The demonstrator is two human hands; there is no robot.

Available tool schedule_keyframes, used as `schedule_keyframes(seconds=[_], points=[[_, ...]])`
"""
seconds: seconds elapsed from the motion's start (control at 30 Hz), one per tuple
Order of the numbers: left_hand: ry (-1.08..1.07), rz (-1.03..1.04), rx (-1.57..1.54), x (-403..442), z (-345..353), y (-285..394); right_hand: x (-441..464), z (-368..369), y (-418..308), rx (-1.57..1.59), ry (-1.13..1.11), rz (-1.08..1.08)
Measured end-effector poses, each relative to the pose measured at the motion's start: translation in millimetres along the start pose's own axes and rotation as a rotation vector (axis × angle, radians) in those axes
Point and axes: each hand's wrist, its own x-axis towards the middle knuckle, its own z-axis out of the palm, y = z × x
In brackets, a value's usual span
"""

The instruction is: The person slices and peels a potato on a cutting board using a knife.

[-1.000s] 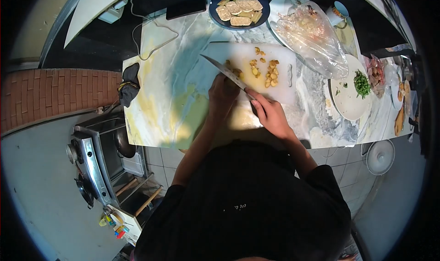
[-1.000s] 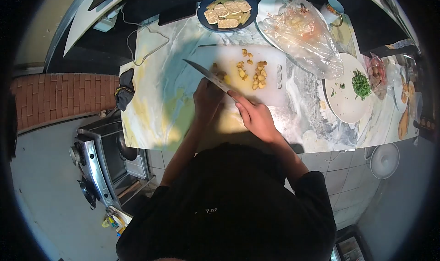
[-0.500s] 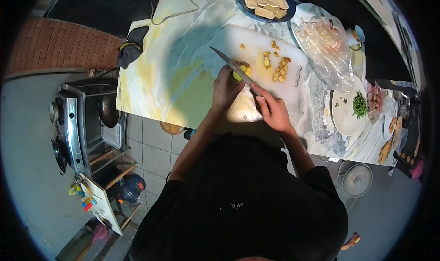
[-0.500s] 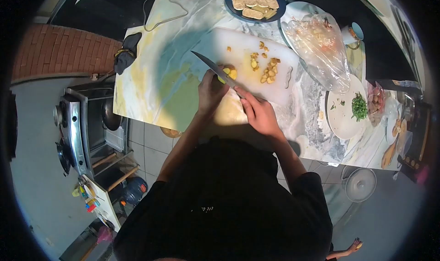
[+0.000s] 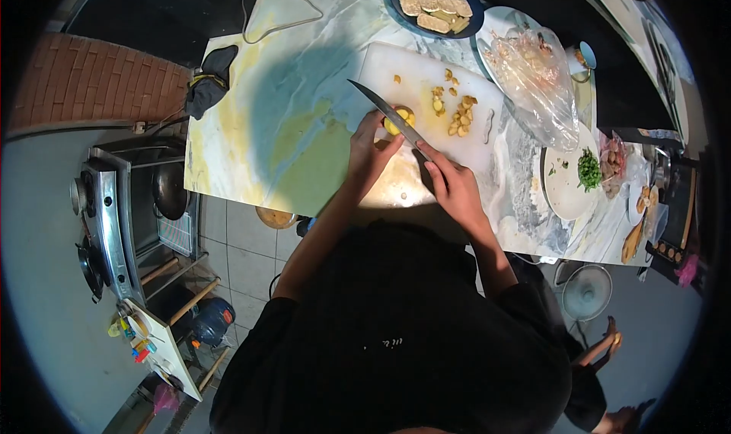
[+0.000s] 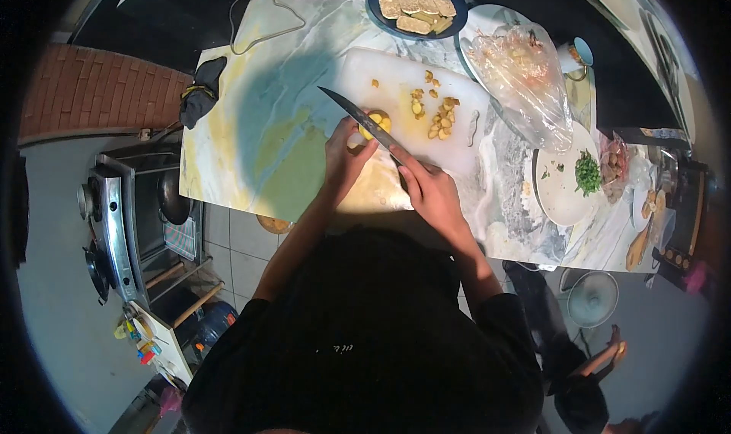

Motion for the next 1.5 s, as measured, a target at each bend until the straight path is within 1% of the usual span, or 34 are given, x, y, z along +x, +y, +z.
schedule_keyframes(seconds=[0.17, 0.27, 0.37, 0.6, 0.7, 1.0, 1.07, 1.3, 1.37, 1.4, 1.47, 1.5], points=[[-0.001, 0.051, 0.071, 0, -4, 7, -2, 0, -3, -0.039, 0.033, -0.044], [-0.021, 0.006, 0.085, 0, -5, 12, -5, 3, -3, -0.046, 0.041, -0.055], [-0.017, 0.038, 0.101, 1, -5, 9, -5, 1, -7, -0.078, 0.012, -0.014], [-0.008, 0.038, 0.091, 1, -4, 7, -4, 3, -5, -0.079, 0.014, -0.008], [-0.057, 0.026, 0.079, 2, -6, 4, -3, 4, -5, -0.059, 0.022, -0.003], [-0.010, 0.055, 0.050, 3, -3, 4, -3, 8, 0, -0.063, 0.036, -0.025], [-0.008, 0.073, 0.055, 3, -3, 4, -4, 8, 2, -0.162, 0.005, -0.021], [-0.007, 0.068, 0.035, 2, -3, 4, -2, 9, 8, -0.244, 0.005, -0.048], [-0.016, 0.042, 0.020, 1, -3, 3, -1, 9, 10, -0.263, 0.055, -0.122], [-0.017, 0.043, 0.019, 1, -3, 3, 0, 7, 10, -0.263, 0.056, -0.121], [-0.015, 0.048, 0.019, 2, -3, 3, 2, 4, 10, -0.317, -0.026, -0.086], [-0.016, 0.049, 0.018, 2, -3, 3, 3, 3, 12, -0.318, -0.025, -0.086]])
